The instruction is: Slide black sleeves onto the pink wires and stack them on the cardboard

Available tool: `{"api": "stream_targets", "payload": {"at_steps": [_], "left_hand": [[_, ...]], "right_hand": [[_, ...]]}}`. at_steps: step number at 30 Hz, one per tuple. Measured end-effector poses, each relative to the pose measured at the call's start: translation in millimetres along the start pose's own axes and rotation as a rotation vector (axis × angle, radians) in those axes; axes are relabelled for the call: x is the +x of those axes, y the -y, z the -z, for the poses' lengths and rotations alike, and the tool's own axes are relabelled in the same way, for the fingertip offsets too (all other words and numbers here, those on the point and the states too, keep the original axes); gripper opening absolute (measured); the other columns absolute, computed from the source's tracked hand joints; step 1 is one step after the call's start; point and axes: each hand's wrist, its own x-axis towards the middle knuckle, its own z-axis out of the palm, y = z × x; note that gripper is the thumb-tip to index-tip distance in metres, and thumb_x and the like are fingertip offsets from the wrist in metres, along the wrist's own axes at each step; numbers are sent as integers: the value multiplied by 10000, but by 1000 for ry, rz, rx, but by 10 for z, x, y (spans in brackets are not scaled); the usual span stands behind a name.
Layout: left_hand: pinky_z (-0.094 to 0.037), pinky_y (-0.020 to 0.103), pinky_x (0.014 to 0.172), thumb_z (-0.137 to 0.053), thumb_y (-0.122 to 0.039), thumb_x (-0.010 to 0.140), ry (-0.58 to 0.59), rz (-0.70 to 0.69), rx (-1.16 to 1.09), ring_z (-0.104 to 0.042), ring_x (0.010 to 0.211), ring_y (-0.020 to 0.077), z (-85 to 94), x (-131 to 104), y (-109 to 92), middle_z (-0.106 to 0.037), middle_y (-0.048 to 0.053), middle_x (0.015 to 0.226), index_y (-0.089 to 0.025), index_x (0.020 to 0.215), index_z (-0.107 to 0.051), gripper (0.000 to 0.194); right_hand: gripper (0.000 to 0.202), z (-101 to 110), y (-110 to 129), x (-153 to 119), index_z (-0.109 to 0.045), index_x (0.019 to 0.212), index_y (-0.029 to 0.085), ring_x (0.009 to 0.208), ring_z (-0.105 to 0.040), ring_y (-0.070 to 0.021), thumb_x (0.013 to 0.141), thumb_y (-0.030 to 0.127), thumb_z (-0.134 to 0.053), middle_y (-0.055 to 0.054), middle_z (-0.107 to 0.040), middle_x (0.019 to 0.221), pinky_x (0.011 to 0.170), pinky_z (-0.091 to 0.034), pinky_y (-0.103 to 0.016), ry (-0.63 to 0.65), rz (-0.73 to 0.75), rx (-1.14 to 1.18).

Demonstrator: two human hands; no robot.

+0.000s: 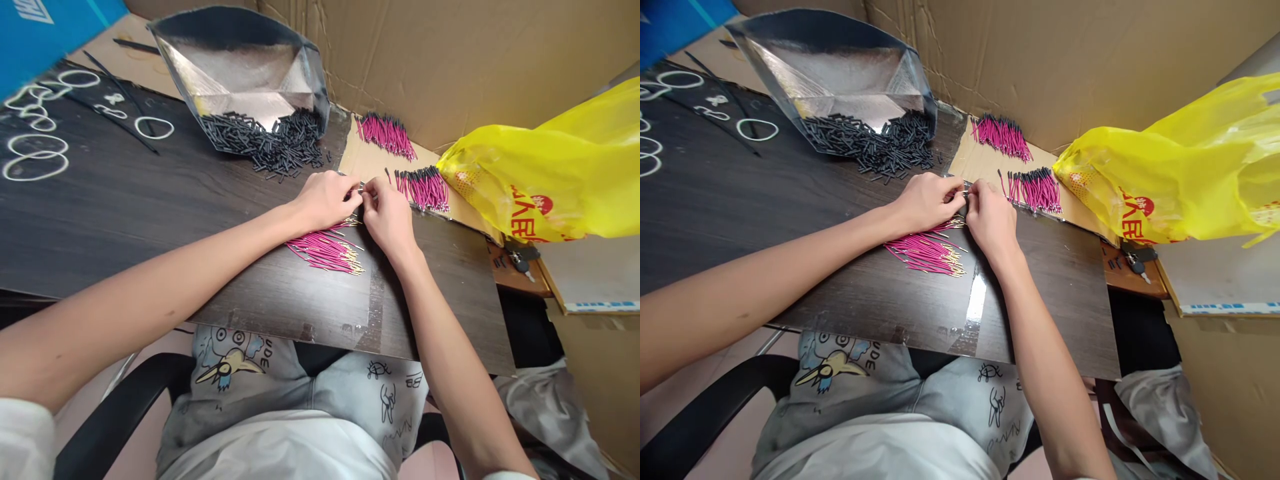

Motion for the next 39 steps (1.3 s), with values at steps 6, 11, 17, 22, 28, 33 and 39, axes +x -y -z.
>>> {"api": "stream_targets", "payload": {"at_steps": [6,11,17,22,28,33,39], "left_hand": [[-407,333,694,-496,-281,883,-4,-2,-7,-595,681,209,1,-5,-3,-670,65,720,-177,856,-697,228],[-408,341,712,-492,-277,887,-2,7,-14,-599,697,217,3,-9,-10,-671,74,734,-172,868,-703,236],[-423,342,747,-501,-277,886,10,7,-15,-604,724,220,5,-9,-9,-678,72,746,-174,886,-705,229],[-423,333,743,-505,-280,882,5,5,-6,-593,709,205,-1,-6,-3,-670,67,732,-170,880,-700,225],[-429,310,736,-464,-300,899,45,19,55,-599,718,190,34,-9,-35,-687,56,763,-173,906,-715,281],[-437,313,764,-459,-307,904,52,26,61,-616,749,196,37,-9,-41,-699,57,787,-177,925,-725,297],[-439,325,776,-456,-306,903,49,27,57,-620,753,200,36,-10,-40,-710,65,810,-173,932,-728,304]], "right_hand": [[105,2,-2,4,-601,951,216,811,-602,-232,947,183,-501,-68,-679,943,762,-482,-391,14,-14,4],[108,9,4,4,-607,955,211,795,-601,-226,944,183,-503,-69,-686,950,744,-480,-379,13,-9,-5],[117,6,6,3,-610,958,210,806,-603,-232,943,185,-496,-72,-687,950,749,-482,-385,5,-4,-6],[111,7,4,4,-607,956,209,812,-602,-230,944,180,-500,-75,-684,962,764,-479,-385,16,-10,3],[109,6,1,5,-606,949,208,808,-601,-235,941,181,-500,-72,-686,959,758,-479,-388,8,-6,10],[106,7,7,5,-601,948,210,826,-602,-245,946,176,-500,-75,-680,966,787,-483,-410,15,-17,21],[101,6,8,4,-597,949,212,838,-603,-248,949,176,-502,-76,-676,973,805,-486,-422,21,-22,33]]}}
